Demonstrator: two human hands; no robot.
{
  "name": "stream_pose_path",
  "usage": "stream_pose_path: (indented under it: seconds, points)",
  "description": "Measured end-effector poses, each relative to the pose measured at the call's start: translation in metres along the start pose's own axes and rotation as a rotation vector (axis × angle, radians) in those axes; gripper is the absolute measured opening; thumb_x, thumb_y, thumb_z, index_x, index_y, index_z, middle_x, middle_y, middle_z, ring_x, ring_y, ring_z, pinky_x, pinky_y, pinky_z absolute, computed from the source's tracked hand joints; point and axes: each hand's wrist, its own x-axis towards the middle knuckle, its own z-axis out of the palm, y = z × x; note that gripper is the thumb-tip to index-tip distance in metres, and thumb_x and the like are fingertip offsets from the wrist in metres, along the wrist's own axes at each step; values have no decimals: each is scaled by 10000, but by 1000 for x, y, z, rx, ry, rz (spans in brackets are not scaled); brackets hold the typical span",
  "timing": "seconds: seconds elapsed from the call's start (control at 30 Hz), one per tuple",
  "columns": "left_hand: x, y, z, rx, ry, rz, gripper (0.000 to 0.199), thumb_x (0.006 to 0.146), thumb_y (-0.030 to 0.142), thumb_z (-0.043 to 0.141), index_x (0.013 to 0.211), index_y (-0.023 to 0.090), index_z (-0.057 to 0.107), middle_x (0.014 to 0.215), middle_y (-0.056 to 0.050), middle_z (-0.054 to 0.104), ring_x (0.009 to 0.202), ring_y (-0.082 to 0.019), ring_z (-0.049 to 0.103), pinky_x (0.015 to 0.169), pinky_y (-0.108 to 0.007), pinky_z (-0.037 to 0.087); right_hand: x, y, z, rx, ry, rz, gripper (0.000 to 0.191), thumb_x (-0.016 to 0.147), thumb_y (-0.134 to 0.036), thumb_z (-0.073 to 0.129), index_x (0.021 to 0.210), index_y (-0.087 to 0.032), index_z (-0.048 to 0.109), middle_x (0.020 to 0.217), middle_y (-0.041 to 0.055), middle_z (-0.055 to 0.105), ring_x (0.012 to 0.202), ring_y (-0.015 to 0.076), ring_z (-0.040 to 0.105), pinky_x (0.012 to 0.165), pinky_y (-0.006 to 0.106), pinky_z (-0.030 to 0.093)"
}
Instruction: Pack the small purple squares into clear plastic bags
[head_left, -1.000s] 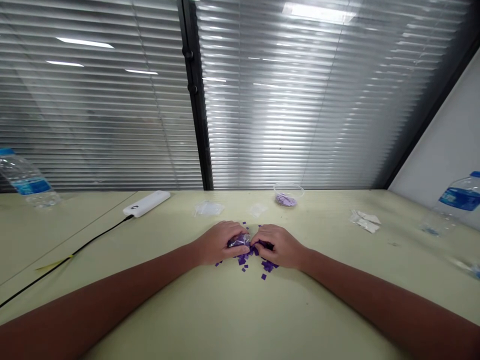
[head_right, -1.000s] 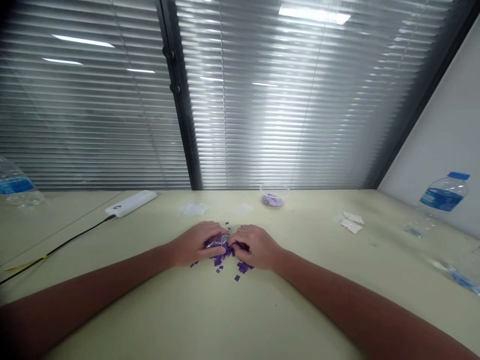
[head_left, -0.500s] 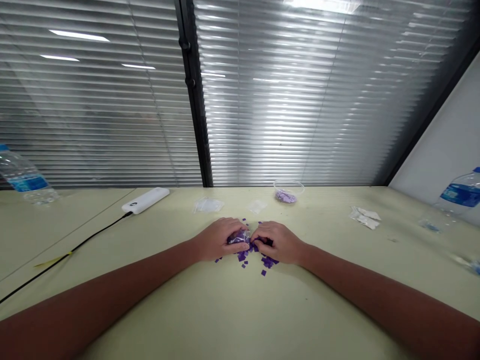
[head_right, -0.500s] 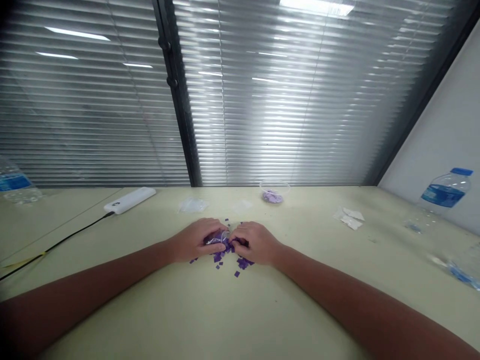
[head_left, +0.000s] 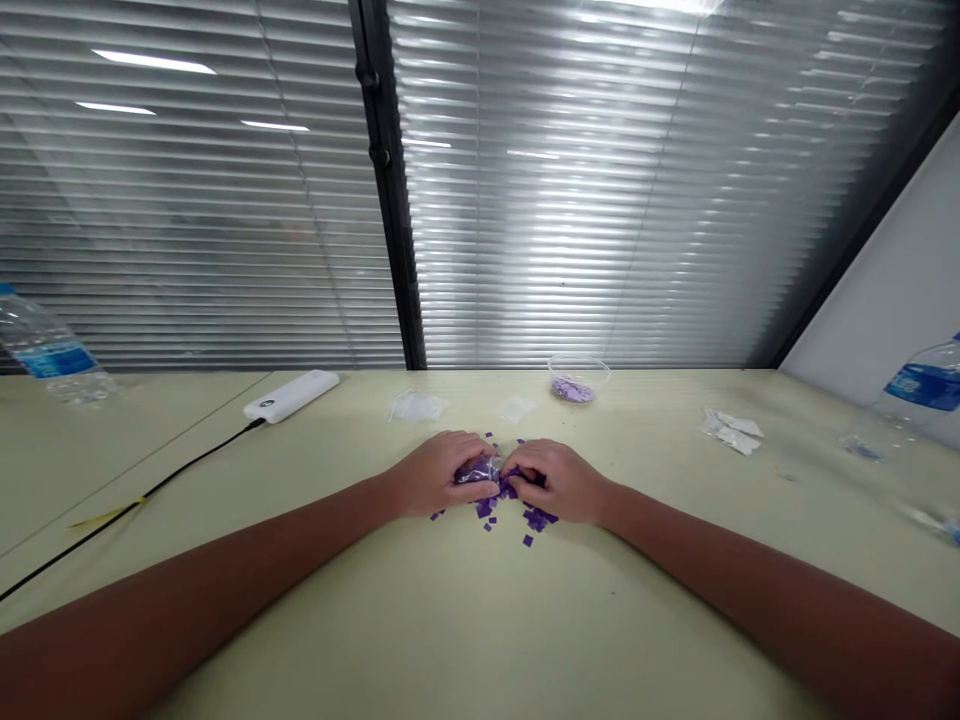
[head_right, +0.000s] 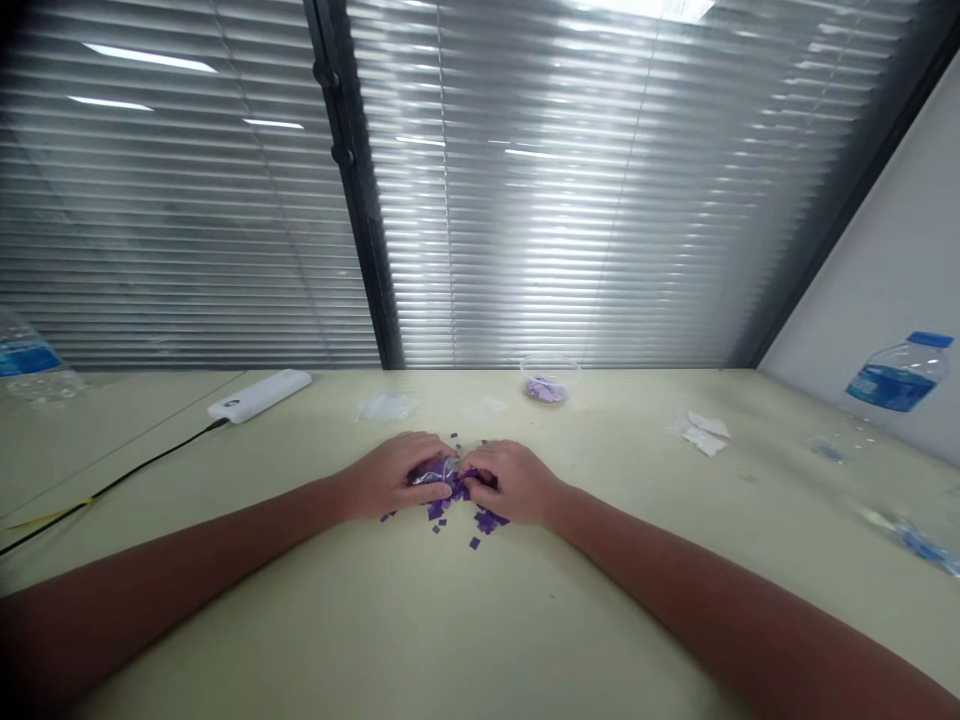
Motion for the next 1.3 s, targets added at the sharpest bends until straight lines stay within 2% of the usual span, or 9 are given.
stream_pose_path:
  seconds: [1.3]
  points:
    - [1,-1,2,-10,12,-6,455,957,633,578,1143,226,659,1034,-49,696,926,-231,621,792,-324,425,0,-2,-3,-4,-21,22,163,906,-142,622,1025,-234,685,804,-10,673,747,151,592,732,265,438]
